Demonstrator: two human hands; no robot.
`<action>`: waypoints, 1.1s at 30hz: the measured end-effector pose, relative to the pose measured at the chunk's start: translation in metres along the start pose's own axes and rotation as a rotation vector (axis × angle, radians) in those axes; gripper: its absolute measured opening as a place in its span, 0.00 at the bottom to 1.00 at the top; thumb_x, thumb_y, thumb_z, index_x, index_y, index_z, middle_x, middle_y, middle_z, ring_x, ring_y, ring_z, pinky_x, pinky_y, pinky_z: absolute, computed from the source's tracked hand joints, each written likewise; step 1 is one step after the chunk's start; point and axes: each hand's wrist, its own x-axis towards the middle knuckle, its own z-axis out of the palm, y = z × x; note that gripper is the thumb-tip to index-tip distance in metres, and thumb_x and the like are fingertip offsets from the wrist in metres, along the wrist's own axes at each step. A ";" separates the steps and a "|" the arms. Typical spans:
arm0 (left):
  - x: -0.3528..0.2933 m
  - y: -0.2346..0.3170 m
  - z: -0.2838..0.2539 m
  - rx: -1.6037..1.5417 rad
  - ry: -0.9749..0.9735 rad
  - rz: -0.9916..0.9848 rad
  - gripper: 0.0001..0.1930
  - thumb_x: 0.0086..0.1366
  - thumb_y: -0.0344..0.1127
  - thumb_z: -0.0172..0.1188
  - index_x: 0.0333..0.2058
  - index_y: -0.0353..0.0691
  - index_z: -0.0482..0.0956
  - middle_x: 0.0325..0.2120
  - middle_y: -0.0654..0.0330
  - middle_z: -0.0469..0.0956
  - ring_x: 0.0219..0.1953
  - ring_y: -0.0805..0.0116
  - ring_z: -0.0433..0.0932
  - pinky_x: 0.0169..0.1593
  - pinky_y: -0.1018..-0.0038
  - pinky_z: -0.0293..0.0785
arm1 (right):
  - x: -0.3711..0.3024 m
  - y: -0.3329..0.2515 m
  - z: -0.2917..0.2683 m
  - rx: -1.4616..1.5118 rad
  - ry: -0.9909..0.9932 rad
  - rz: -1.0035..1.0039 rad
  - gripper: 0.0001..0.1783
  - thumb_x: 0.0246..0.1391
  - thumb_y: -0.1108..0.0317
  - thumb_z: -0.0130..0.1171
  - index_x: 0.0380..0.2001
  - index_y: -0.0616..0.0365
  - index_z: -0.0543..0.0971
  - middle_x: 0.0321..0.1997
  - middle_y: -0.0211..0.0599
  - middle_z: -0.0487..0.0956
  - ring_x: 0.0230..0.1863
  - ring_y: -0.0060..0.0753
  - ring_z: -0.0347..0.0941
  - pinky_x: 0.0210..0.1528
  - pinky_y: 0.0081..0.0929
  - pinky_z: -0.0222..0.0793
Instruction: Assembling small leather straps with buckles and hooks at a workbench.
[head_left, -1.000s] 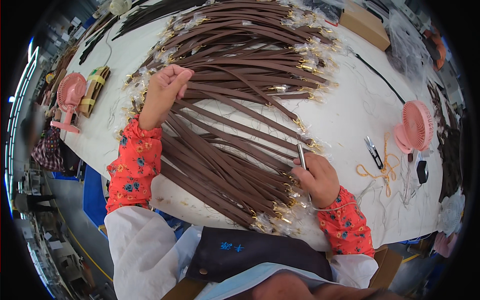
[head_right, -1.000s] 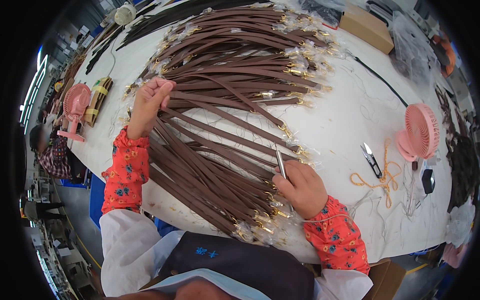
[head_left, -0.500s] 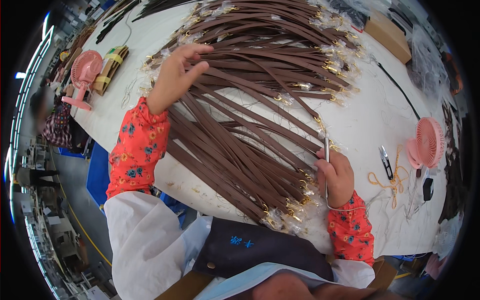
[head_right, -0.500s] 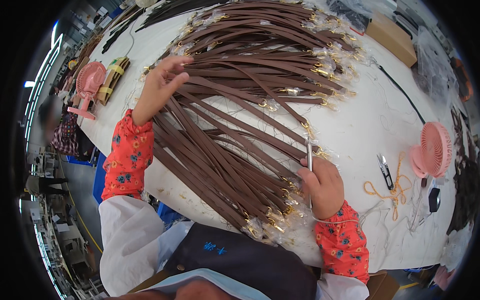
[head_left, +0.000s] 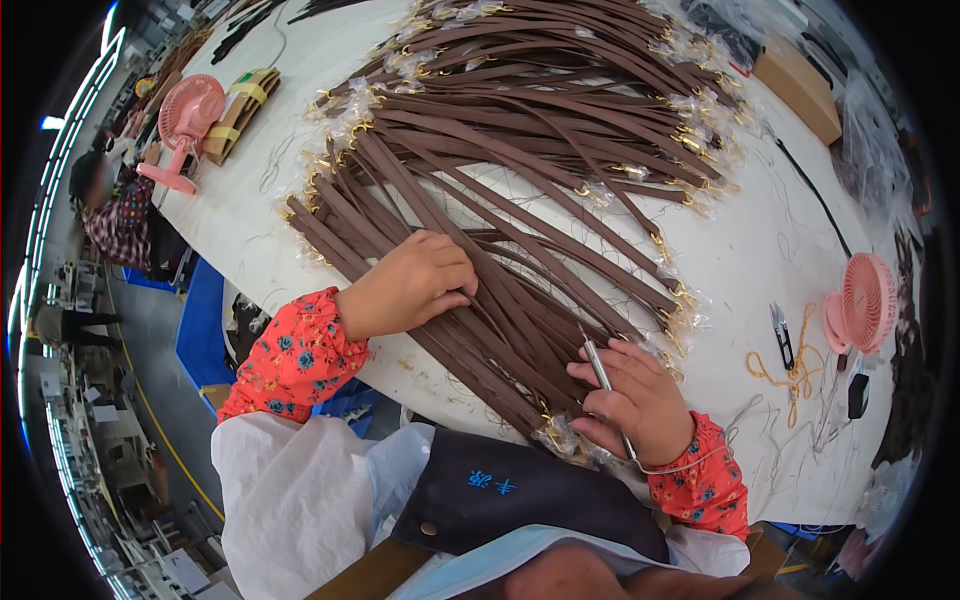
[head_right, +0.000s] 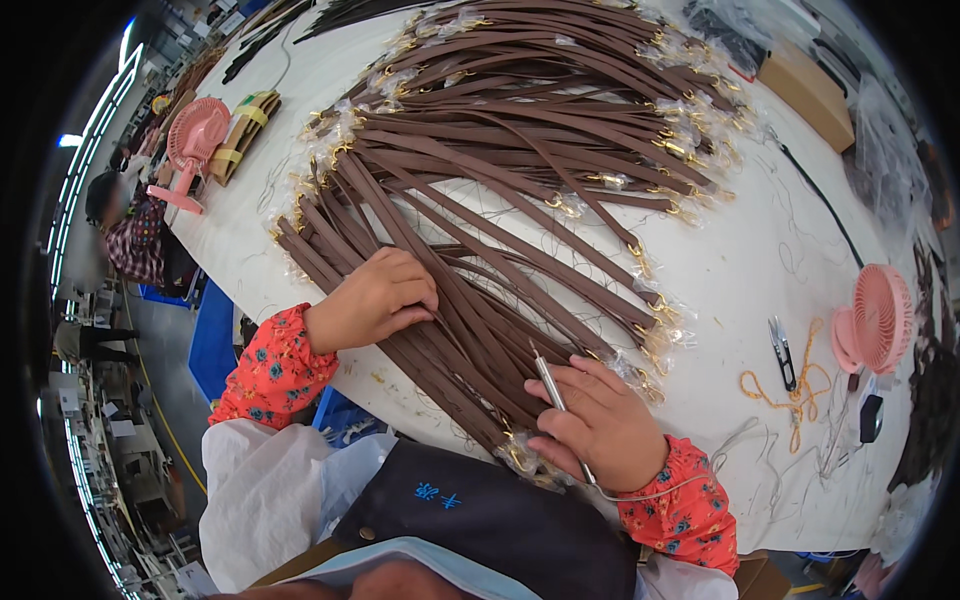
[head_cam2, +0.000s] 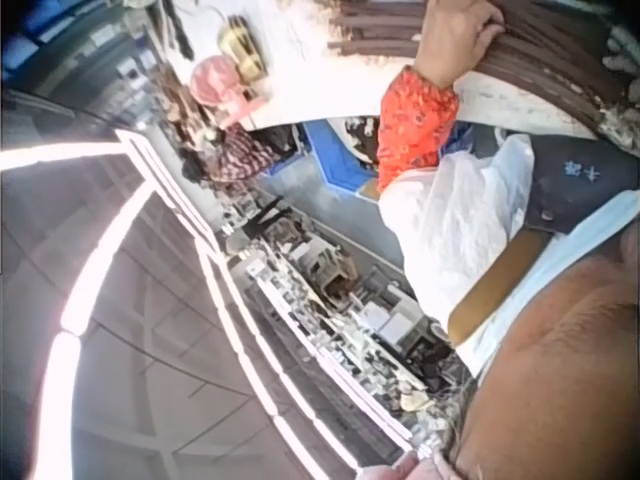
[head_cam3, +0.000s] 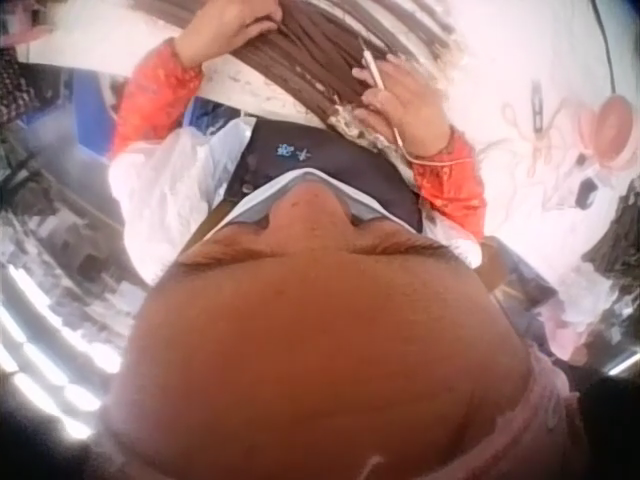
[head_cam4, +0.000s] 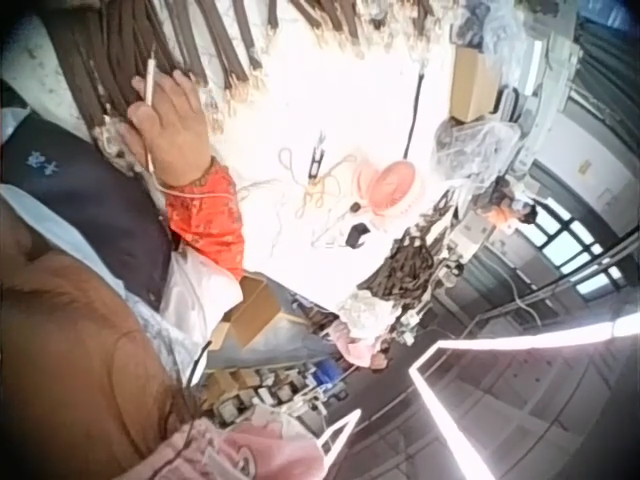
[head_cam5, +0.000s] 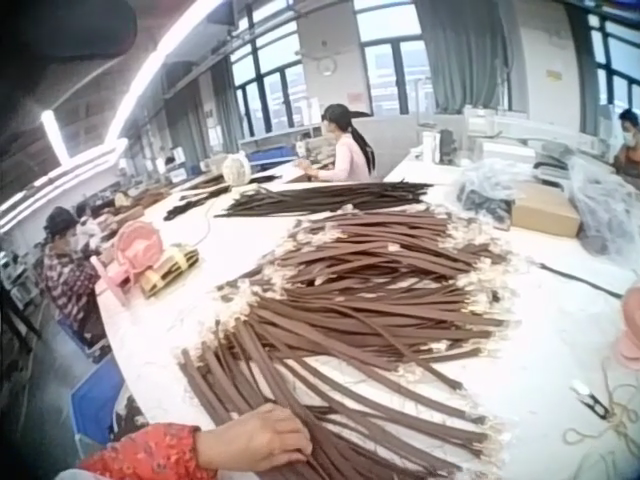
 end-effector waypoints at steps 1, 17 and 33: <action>-0.002 0.001 0.001 0.000 0.001 0.000 0.07 0.57 0.29 0.65 0.35 0.40 0.78 0.34 0.59 0.76 0.41 0.55 0.73 0.48 0.64 0.69 | 0.001 -0.004 0.003 -0.008 -0.022 -0.009 0.13 0.47 0.65 0.68 0.31 0.53 0.74 0.51 0.37 0.79 0.54 0.42 0.74 0.62 0.45 0.66; 0.011 0.011 -0.005 -0.153 -0.078 -0.071 0.14 0.53 0.45 0.71 0.37 0.49 0.84 0.29 0.66 0.76 0.41 0.65 0.72 0.49 0.68 0.63 | 0.011 -0.021 0.028 -0.038 -0.018 0.015 0.15 0.48 0.69 0.65 0.39 0.58 0.72 0.52 0.45 0.77 0.47 0.45 0.76 0.54 0.40 0.72; 0.021 0.009 0.019 -0.507 0.081 -0.143 0.03 0.58 0.30 0.64 0.30 0.37 0.82 0.31 0.56 0.83 0.33 0.61 0.79 0.41 0.69 0.74 | 0.008 -0.022 0.029 -0.098 -0.033 0.012 0.10 0.50 0.70 0.57 0.38 0.56 0.73 0.53 0.44 0.77 0.46 0.44 0.77 0.47 0.35 0.73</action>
